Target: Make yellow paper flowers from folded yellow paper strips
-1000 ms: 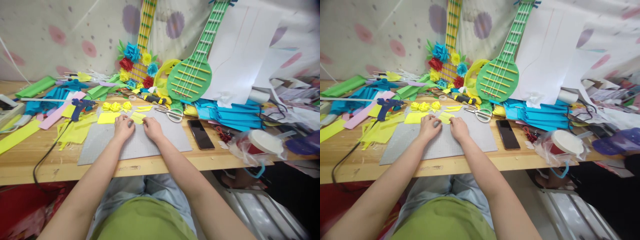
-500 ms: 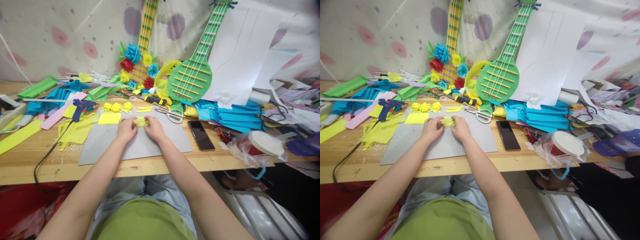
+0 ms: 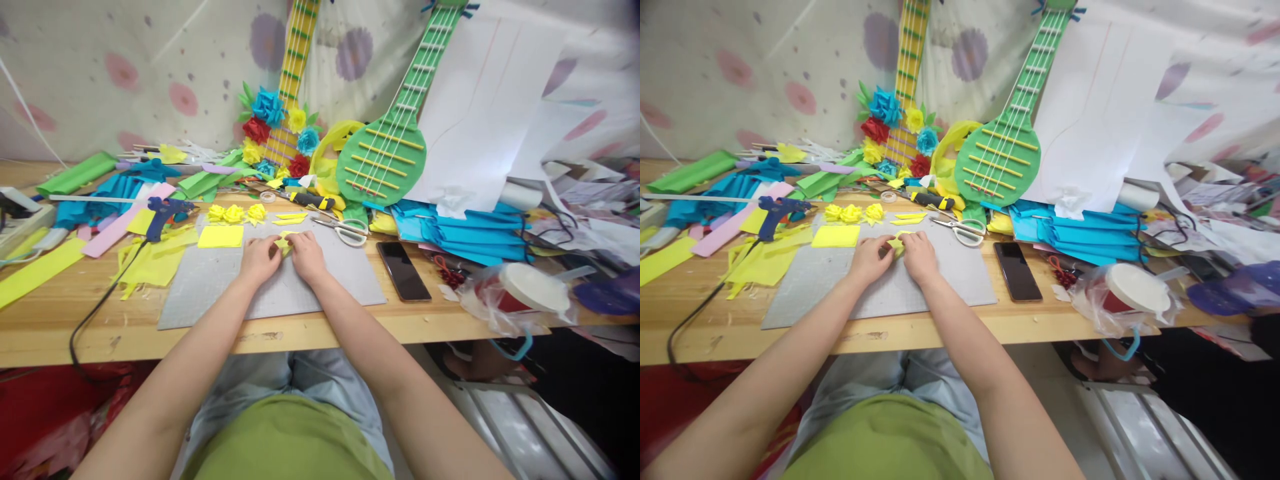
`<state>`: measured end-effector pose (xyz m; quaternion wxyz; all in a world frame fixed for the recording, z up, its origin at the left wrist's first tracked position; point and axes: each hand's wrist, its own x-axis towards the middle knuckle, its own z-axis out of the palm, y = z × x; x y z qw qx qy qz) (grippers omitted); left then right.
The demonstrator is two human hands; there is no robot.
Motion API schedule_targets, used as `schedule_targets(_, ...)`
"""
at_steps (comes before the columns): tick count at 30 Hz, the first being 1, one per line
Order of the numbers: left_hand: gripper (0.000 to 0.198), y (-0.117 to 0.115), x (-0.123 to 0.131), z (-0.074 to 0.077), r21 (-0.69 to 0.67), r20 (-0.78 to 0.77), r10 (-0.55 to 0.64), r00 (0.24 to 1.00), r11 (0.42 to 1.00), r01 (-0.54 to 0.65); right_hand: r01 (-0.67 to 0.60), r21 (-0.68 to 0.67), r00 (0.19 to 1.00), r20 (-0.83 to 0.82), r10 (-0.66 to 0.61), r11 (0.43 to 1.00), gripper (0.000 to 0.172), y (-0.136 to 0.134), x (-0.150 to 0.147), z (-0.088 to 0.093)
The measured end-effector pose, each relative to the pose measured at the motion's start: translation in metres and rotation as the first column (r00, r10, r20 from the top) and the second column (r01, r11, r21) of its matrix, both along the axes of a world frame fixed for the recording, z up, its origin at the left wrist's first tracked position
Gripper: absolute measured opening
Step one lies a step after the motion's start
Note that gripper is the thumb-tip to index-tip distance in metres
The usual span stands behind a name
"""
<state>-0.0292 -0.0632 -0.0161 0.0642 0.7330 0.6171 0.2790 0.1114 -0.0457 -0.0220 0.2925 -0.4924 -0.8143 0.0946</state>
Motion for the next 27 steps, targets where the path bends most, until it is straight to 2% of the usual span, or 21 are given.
schedule_targets(4, 0.036, -0.0015, -0.0024, -0.0002, -0.008, 0.046, -0.039, 0.998, 0.999, 0.039, 0.065, -0.046, 0.995, -0.071, -0.068, 0.997, 0.034, 0.003, 0.005, -0.001)
schedule_targets(8, 0.048, -0.0017, -0.0023, 0.0009, -0.033, 0.012, -0.07, 0.997, 0.997, 0.071, 0.089, -0.092, 0.988, -0.12, -0.099, 0.992, 0.036, 0.0022, 0.0074, 0.0014)
schedule_targets(13, 0.041, -0.0006, 0.0002, 0.0007, -0.031, -0.015, -0.033, 0.999, 0.999, 0.032, -0.035, -0.041, 0.997, -0.072, 0.032, 0.999, 0.036, 0.0001, 0.0051, 0.0001)
schedule_targets(16, 0.04, -0.0012, -0.0003, 0.0005, -0.005, -0.01, -0.042, 0.999, 0.999, 0.042, -0.077, -0.057, 0.994, -0.076, 0.072, 0.995, 0.035, -0.0005, 0.0044, -0.0021)
schedule_targets(22, 0.036, 0.0033, -0.0059, -0.0035, 0.001, 0.04, 0.022, 0.999, 1.0, -0.023, -0.032, -0.145, 0.991, -0.131, 0.013, 0.989, 0.028, -0.0006, 0.0068, -0.002)
schedule_targets(27, 0.021, 0.0078, -0.0077, -0.0076, 0.007, 0.004, 0.063, 0.998, 0.998, -0.063, 0.032, -0.218, 0.978, -0.193, -0.075, 0.975, 0.022, 0.0017, 0.0038, -0.0031)
